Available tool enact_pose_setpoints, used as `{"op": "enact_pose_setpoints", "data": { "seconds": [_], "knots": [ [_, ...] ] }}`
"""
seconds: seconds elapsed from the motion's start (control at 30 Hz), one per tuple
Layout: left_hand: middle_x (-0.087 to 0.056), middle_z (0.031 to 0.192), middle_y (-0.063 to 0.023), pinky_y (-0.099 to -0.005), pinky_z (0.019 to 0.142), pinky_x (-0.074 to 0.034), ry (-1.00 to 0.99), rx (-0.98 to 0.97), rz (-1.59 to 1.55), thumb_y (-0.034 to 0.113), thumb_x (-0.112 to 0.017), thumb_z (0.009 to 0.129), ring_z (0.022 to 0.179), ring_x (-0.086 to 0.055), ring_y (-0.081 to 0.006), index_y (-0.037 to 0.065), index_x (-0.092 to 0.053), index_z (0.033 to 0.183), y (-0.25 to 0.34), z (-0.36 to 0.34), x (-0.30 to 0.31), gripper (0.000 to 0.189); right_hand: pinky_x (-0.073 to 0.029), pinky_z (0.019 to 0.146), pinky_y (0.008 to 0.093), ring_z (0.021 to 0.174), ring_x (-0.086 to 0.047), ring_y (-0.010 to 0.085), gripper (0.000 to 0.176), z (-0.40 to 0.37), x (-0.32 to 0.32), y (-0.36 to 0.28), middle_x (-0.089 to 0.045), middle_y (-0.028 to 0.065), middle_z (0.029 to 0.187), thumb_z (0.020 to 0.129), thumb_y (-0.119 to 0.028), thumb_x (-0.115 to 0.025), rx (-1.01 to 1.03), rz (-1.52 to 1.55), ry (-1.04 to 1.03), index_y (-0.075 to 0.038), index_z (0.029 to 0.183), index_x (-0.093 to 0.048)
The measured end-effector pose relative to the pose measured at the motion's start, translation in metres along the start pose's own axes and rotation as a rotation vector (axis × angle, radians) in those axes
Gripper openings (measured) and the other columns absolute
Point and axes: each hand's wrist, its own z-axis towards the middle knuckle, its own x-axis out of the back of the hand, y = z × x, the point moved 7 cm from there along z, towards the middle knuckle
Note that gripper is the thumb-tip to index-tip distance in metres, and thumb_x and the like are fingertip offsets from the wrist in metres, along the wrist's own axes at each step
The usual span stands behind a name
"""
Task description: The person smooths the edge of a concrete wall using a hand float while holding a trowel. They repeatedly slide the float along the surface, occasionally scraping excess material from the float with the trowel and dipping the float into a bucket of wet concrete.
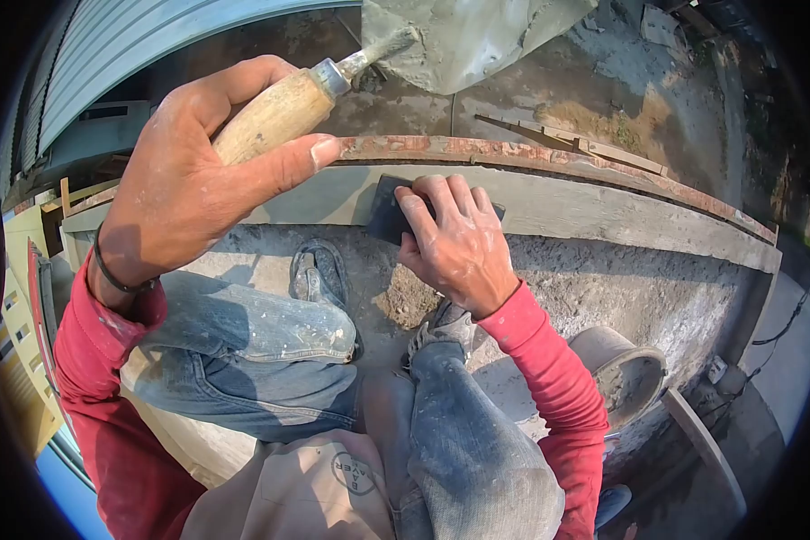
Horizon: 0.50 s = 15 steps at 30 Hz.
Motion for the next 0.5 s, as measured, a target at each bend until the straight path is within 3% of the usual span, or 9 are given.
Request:
{"op": "enact_pose_setpoints", "data": {
  "seconds": [0.1,0.17,0.23,0.3,0.4,0.5],
  "knots": [
    [-0.061,0.081,0.0014,-0.0261,0.064,-0.047,-0.002,-0.019,0.025,0.031,-0.083,0.097,0.072,-0.055,-0.0068,0.004,-0.069,0.109,0.002,0.000,0.001,0.033,-0.052,0.089,0.0455,0.104,-0.061,0.0325,0.059,-0.013,0.004,0.017,-0.062,0.0110,0.117,0.073,-0.011,-0.079,-0.064,-0.065,0.070,-0.005,0.130,-0.065],
    [-0.061,0.081,0.0015,-0.0256,0.064,-0.046,-0.002,-0.036,0.050,0.033,-0.083,0.097,0.071,-0.056,-0.0070,0.004,-0.069,0.110,0.002,0.001,0.000,0.034,-0.053,0.090,0.0451,0.105,-0.062,0.0325,0.059,-0.032,-0.007,-0.009,-0.062,0.0112,0.117,0.073,-0.010,-0.079,0.070,0.054,-0.157,-0.006,0.130,-0.065],
    [-0.061,0.081,0.0014,-0.0255,0.063,-0.047,-0.011,-0.003,0.046,0.034,-0.083,0.096,0.071,-0.056,-0.0072,0.005,-0.069,0.110,0.001,0.001,0.001,0.035,-0.053,0.091,0.0451,0.106,-0.062,0.0322,0.059,-0.037,0.006,-0.008,-0.063,0.0117,0.118,0.073,-0.009,-0.079,0.071,0.138,-0.159,-0.006,0.130,-0.066],
    [-0.062,0.081,0.0013,-0.0255,0.062,-0.047,-0.019,0.045,0.036,0.035,-0.083,0.096,0.070,-0.056,-0.0073,0.005,-0.069,0.111,-0.001,0.000,0.000,0.036,-0.053,0.094,0.0459,0.107,-0.063,0.0340,0.058,-0.037,0.036,0.025,-0.062,0.0131,0.118,0.073,-0.008,-0.078,-0.162,-0.033,-0.009,-0.006,0.130,-0.066],
    [-0.062,0.081,0.0010,-0.0254,0.061,-0.047,-0.044,0.046,0.016,0.036,-0.083,0.096,0.069,-0.057,-0.0074,0.005,-0.069,0.111,0.001,0.002,-0.003,0.036,-0.051,0.090,0.0449,0.106,-0.061,0.0336,0.054,-0.055,0.062,0.088,-0.063,0.0126,0.118,0.075,-0.010,-0.078,-0.347,-0.181,0.285,-0.006,0.128,-0.067],
    [-0.062,0.081,0.0012,-0.0243,0.057,-0.046,-0.036,-0.026,0.042,0.036,-0.082,0.097,0.065,-0.057,-0.0067,0.005,-0.068,0.110,0.006,0.001,-0.005,0.036,-0.051,0.091,0.0447,0.107,-0.061,0.0329,0.053,-0.058,0.049,0.072,-0.063,0.0119,0.119,0.076,-0.011,-0.078,-0.286,-0.115,0.163,-0.006,0.128,-0.067]
  ]
}}
